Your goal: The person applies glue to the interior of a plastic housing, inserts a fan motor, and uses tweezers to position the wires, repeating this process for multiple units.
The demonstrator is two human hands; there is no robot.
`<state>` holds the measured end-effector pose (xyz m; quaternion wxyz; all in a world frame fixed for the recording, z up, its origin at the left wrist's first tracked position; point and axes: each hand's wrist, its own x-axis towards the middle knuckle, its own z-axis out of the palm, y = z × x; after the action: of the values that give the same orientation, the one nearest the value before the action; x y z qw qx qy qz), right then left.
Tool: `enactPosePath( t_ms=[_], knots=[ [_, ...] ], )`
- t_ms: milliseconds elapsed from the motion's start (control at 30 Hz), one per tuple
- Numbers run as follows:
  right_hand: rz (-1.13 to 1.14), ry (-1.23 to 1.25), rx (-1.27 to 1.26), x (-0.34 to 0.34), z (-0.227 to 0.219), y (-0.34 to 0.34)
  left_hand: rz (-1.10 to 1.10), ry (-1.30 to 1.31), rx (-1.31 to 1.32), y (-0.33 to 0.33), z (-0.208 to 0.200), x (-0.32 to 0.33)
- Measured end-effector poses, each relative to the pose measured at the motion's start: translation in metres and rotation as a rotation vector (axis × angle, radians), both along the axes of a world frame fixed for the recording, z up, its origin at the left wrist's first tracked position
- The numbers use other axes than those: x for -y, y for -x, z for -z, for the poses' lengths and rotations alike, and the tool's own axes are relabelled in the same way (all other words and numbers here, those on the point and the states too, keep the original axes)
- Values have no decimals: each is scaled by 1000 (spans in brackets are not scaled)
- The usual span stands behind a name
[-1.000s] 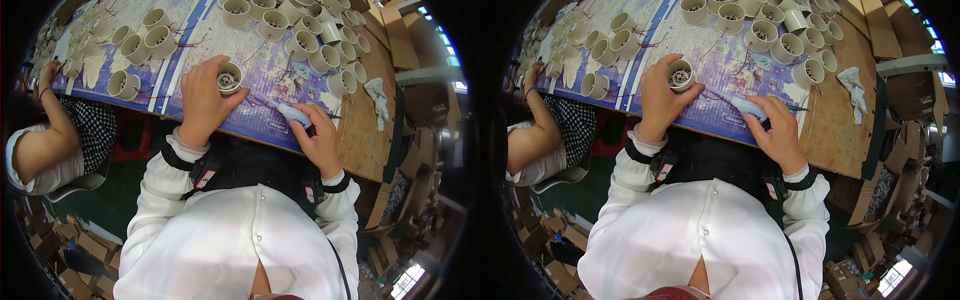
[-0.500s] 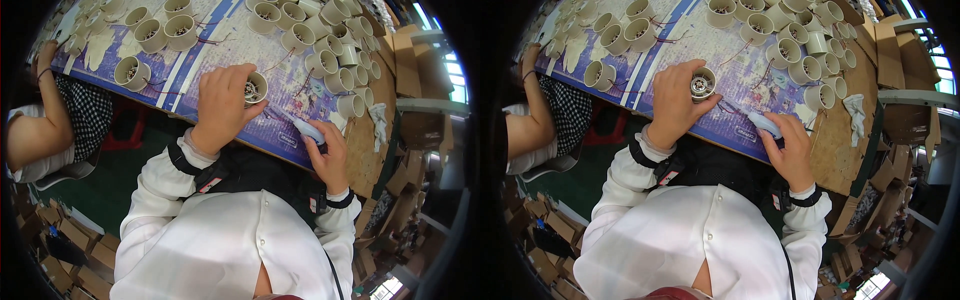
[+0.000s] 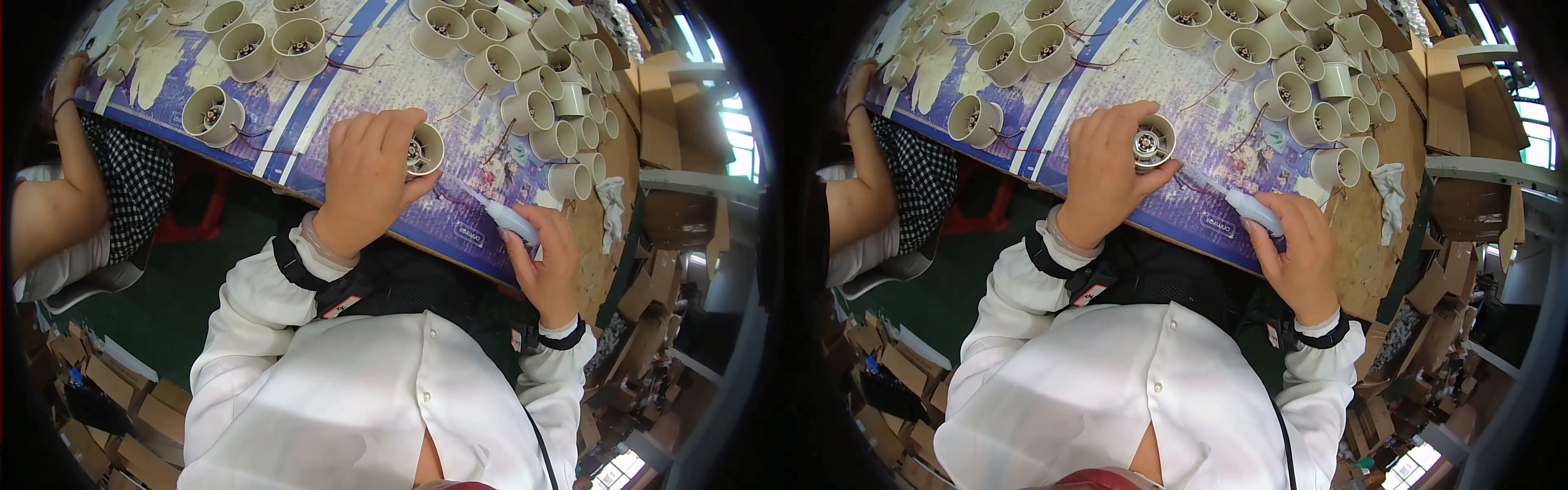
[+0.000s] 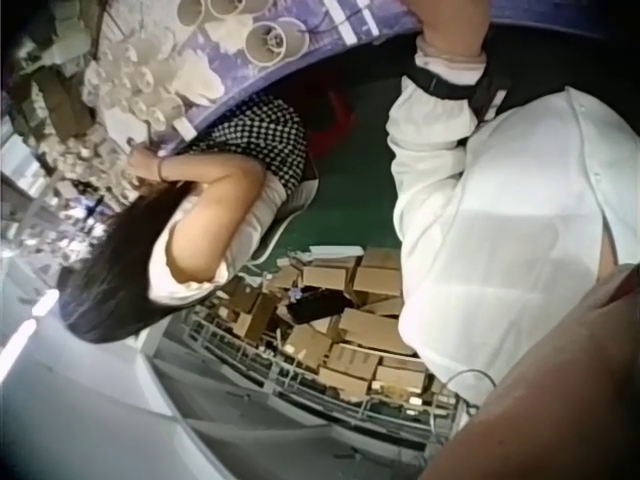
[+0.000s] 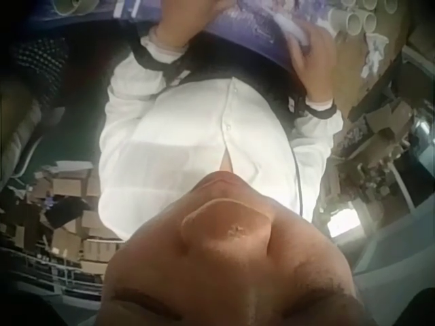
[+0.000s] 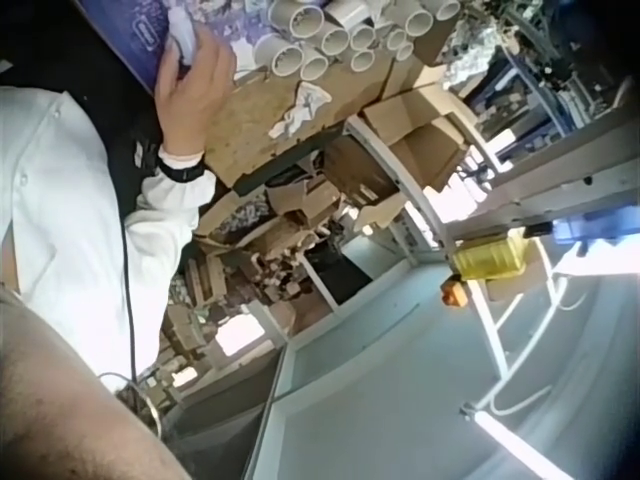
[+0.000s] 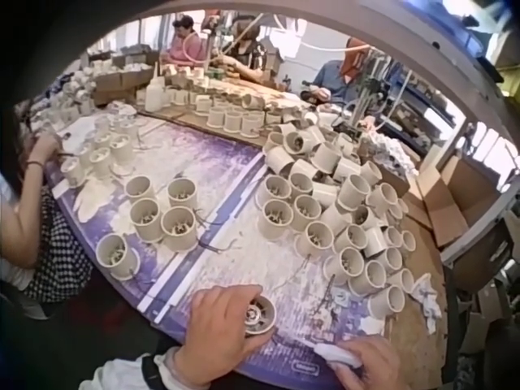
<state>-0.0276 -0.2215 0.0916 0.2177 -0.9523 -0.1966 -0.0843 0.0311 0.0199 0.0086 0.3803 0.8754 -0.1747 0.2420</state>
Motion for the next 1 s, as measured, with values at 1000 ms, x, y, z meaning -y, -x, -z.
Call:
enactPosePath(
  t_ms=[1000],
  knots=[
    [-57,99,55,-5,-20,-3,0,20,-7,0,0,0]
  ],
)
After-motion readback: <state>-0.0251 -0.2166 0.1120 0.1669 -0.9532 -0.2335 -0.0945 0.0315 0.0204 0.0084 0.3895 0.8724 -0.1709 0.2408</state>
